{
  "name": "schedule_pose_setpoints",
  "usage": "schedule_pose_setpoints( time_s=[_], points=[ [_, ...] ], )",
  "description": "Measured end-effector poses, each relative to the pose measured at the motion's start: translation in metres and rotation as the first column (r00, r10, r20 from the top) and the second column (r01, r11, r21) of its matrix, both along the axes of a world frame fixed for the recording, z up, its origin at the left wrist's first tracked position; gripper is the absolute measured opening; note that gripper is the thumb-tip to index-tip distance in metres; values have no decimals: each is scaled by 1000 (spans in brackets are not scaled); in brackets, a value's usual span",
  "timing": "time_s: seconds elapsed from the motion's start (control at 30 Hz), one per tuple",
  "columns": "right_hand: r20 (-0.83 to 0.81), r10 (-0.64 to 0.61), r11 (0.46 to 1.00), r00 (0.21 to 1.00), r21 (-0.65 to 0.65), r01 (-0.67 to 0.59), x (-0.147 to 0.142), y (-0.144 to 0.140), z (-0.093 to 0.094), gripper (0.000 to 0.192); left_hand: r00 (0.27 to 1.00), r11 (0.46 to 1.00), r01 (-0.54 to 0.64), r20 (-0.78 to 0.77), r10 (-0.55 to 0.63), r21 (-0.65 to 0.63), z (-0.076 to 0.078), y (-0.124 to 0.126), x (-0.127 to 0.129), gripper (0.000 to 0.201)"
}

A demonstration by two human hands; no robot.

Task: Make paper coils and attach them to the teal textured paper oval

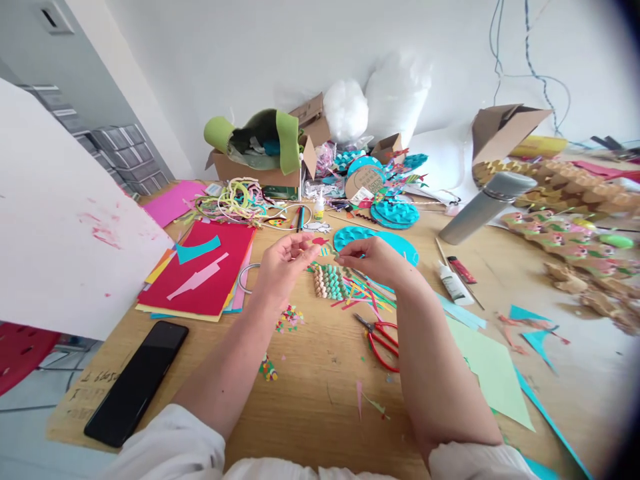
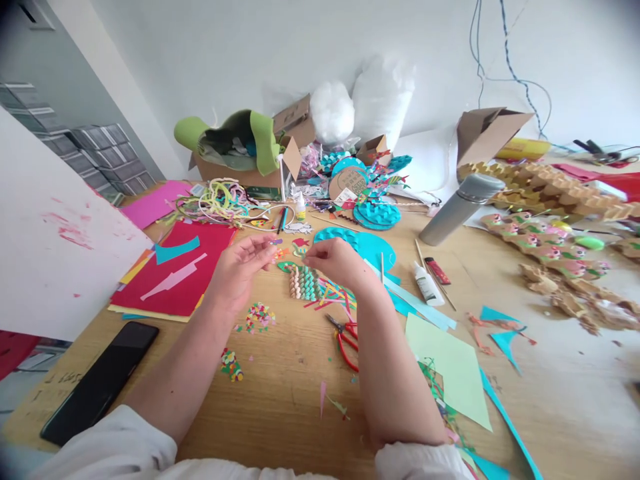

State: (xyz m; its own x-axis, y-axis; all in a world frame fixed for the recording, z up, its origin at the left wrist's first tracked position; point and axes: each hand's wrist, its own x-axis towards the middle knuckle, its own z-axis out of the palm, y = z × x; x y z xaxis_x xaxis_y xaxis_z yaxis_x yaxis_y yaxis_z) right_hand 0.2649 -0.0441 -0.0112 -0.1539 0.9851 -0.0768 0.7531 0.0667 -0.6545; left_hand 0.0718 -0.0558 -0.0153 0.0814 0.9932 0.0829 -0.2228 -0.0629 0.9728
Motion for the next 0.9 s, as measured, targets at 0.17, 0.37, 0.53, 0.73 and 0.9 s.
schedule_pose_setpoints(
  time_s=[0.17,0.37,0.53,0.73,0.9],
  points=[
    [218,-98,983,971,-132,129,25,25,-36,9,1000,1000,16,17,-16,-9,2,0,0,28],
    [226,-25,946,974,-308,96,22,34,-59,13,1000,1000,26,3,-26,-14,4,-1,1,24],
    [212,-4,922,977,-378,86,21,34,-58,16,999,999,43,-11,-43,-12,5,-1,0,23],
    [233,0,917,972,-388,93,22,36,-60,14,999,999,49,-18,-49,-15,6,-1,0,22],
    [231,-15,917,973,-384,105,20,37,-61,16,998,998,54,-17,-54,-18,6,-2,1,23]
  ],
)
